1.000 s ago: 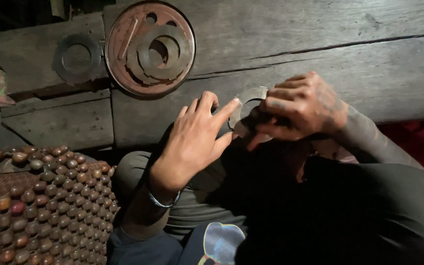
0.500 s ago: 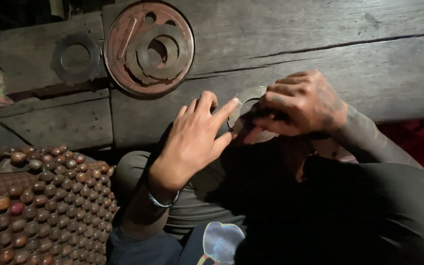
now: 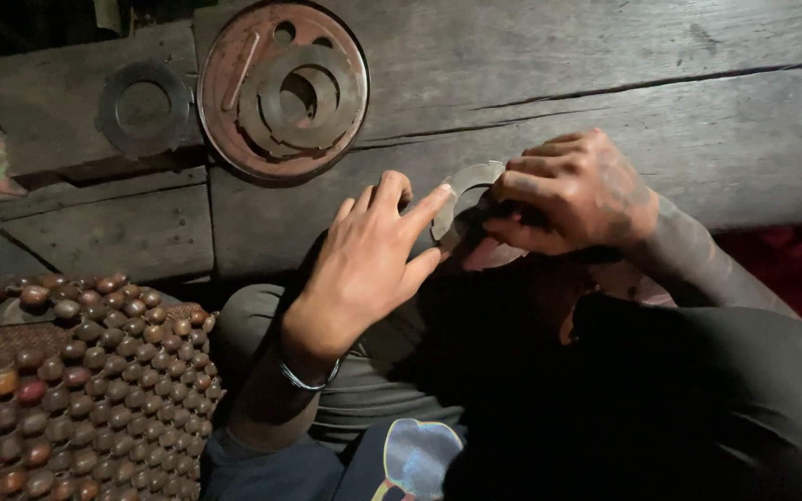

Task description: Smoothing the edges of circular metal rings using a small piece of abrasive material

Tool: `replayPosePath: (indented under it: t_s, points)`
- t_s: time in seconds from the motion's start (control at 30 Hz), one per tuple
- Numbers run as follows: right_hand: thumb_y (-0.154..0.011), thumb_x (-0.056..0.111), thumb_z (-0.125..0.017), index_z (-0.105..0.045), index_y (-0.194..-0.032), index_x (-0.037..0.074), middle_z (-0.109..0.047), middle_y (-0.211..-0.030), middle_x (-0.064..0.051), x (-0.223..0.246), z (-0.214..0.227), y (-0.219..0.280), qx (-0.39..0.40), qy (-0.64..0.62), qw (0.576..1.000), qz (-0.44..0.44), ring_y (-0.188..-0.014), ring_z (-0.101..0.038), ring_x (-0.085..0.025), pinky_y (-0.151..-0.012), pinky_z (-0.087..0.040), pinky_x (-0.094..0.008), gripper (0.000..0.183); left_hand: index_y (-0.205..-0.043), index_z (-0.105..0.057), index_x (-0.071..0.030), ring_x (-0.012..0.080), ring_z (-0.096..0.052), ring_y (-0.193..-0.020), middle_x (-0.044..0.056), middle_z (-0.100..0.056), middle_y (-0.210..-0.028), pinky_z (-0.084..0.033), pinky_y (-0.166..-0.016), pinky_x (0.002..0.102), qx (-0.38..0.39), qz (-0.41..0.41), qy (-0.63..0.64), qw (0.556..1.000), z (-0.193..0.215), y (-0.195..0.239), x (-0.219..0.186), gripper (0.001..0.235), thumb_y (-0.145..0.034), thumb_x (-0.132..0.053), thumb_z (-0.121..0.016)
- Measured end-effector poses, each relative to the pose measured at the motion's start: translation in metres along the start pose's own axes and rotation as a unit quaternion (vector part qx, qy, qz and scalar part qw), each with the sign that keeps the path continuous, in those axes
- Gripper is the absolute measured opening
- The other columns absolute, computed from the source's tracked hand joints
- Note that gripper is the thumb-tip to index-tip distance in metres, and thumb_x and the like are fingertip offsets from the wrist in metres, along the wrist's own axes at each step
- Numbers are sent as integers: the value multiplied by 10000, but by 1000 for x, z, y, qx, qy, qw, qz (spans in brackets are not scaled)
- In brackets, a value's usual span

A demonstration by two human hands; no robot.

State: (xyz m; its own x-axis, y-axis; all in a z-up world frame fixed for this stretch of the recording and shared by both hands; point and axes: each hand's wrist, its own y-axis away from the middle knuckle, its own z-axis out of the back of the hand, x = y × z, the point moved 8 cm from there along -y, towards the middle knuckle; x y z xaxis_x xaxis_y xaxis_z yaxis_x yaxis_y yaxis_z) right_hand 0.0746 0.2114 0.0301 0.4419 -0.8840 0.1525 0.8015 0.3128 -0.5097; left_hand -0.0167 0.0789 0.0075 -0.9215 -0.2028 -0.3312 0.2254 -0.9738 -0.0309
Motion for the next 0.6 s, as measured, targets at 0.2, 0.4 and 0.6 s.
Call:
replayPosePath:
  t_s: [0.2,0.4,0.6]
  points:
    - [-951,353,-681,-570,-762,143,-516,-653,-46,4,-1,-2,-8,-3,1000,12,-581,-608,-269,-512,-484,-407,304,-1495,-497,-191,381,-572,-868,91,-420,-1081,-454,-696,474,0,2,0,1000,-1,0,1,678,-876,-327,-738]
    - [-904,356,-717,-590,-752,138,-586,-670,-55,5,-4,3,-17,1,1000,24,-588,-644,-264,-537,-510,-377,295,-1488,-515,-179,375,-581,-876,87,-420,-1081,-459,-704,465,-1,0,1,1000,0,1,0,660,-887,-329,-739]
    - [-919,367,-703,-599,-772,135,-540,-634,-45,10,2,-4,-11,-33,999,33,-561,-621,-254,-517,-501,-385,294,-1490,-509,-186,374,-579,-872,88,-422,-1081,-463,-708,473,-4,0,-7,1000,0,0,0,670,-883,-341,-746]
